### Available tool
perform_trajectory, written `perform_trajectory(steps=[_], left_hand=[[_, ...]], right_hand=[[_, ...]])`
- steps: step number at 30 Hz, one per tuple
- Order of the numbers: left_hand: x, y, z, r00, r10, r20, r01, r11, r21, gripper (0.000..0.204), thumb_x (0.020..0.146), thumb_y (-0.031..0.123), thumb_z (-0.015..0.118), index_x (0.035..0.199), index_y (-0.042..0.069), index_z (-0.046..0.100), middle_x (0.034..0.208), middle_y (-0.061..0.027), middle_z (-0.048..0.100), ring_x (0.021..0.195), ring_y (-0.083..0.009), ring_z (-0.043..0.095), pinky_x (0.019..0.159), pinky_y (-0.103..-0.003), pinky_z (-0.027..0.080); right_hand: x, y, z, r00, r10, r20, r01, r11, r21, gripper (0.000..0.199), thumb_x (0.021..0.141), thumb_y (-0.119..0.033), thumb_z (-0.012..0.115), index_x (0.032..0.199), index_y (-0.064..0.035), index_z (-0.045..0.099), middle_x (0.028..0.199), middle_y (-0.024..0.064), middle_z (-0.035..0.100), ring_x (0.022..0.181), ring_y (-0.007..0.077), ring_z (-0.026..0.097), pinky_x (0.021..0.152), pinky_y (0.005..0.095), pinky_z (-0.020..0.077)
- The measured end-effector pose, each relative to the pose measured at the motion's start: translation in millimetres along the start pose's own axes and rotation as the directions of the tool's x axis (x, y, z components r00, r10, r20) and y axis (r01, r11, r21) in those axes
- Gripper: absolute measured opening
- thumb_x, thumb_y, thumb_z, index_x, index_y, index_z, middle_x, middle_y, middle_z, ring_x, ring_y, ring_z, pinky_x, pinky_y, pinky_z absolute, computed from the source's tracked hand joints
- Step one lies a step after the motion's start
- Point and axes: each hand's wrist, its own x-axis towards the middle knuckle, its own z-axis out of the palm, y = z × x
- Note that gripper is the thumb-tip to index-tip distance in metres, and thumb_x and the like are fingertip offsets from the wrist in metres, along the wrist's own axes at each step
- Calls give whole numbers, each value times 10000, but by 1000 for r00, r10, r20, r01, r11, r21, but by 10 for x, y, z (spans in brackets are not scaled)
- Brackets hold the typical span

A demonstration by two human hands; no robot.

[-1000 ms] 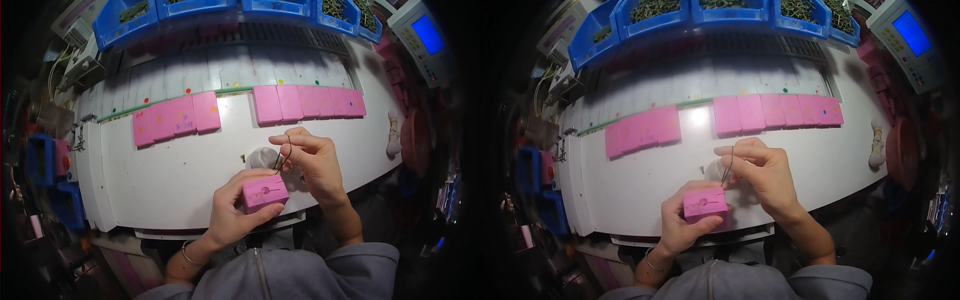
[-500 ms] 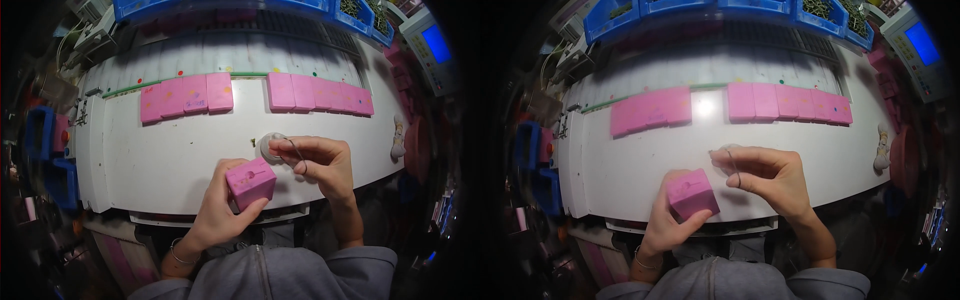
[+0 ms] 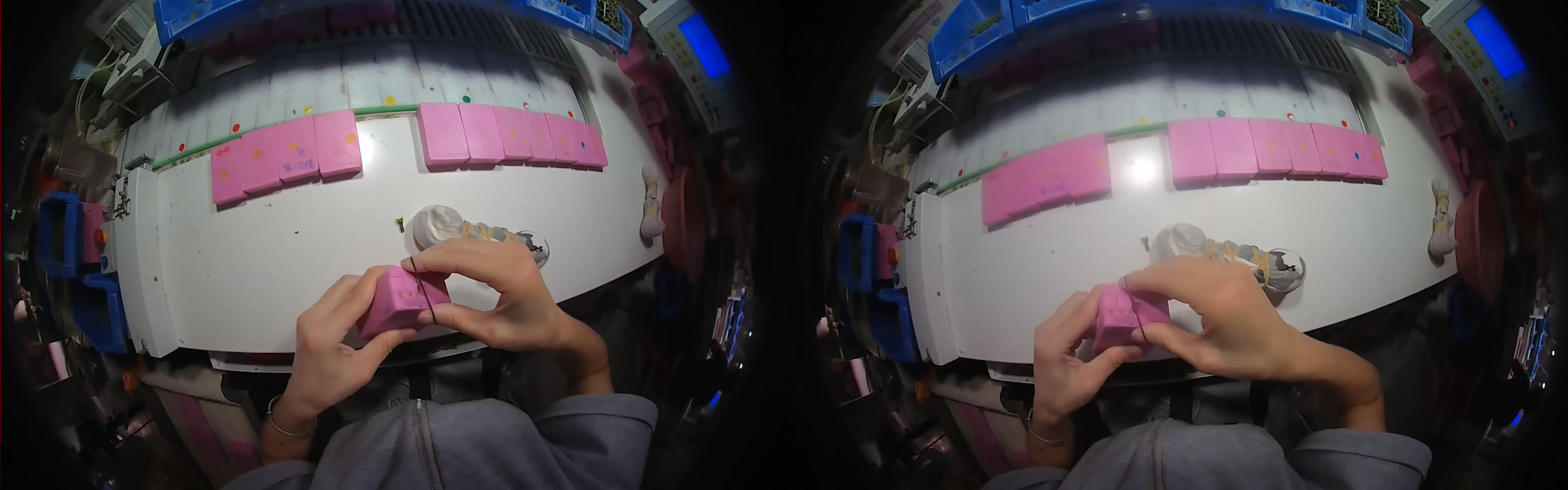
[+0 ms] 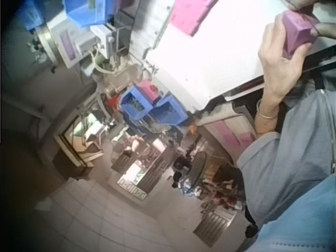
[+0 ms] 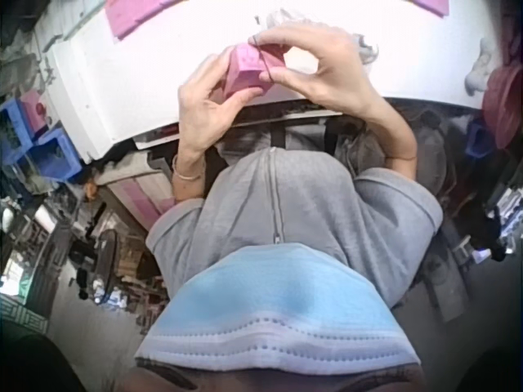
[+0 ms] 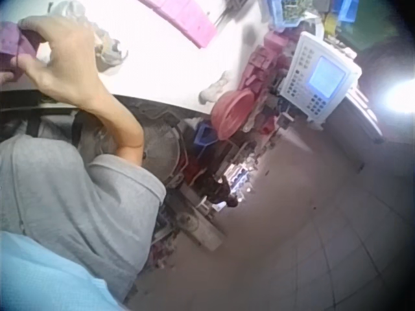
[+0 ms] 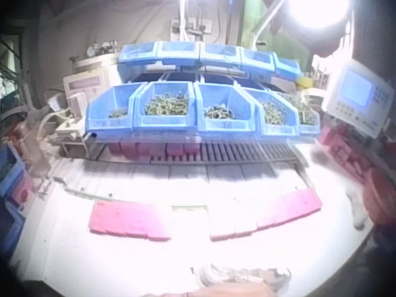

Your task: The person removes a wax tree from a pink mold, separates the wax pieces from the tree by hand, and wipes the mold with a cloth. They then reassemble the mold halves and secure them with a rubber band before placing the mold on a tray.

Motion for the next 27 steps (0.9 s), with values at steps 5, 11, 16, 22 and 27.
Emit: perform_trajectory(steps=[5,11,16,22,27], left_hand=[[23,24,-54,994,77,79,-88,985,148,575,641,-1,757,1167,-56,532,943,-169,580,810,-296,590,700,-342,481],[39,62,-83,982,62,177,-104,966,238,552,643,-26,699,1159,-81,508,958,-180,555,852,-330,550,739,-380,457],[67,68,-112,973,87,214,-148,946,289,541,647,-27,684,1154,-79,502,947,-176,544,859,-331,531,752,-384,443],[117,44,-126,967,108,229,-173,943,284,562,644,-29,691,1174,-58,507,968,-167,555,848,-317,529,747,-374,446],[190,-8,-208,976,110,187,-149,966,211,548,618,-16,728,1141,-18,562,952,-138,597,828,-289,544,721,-356,460]], right_hand=[[23,38,24,999,-38,39,40,998,-40,374,683,-78,732,1023,-20,588,828,113,603,748,304,583,686,358,444],[81,31,10,987,-104,121,120,983,-137,398,617,-103,769,980,-31,621,746,61,587,676,218,569,736,325,397],[110,39,21,986,-109,126,128,979,-159,384,619,-123,780,956,-43,616,747,56,585,685,220,575,736,321,409],[156,-61,-56,980,41,195,3,975,-220,385,647,-102,767,989,-32,606,784,93,595,713,247,593,717,329,457],[169,46,-157,964,156,214,-170,984,45,264,715,-1,661,973,2,604,816,114,605,779,234,602,708,335,479]])
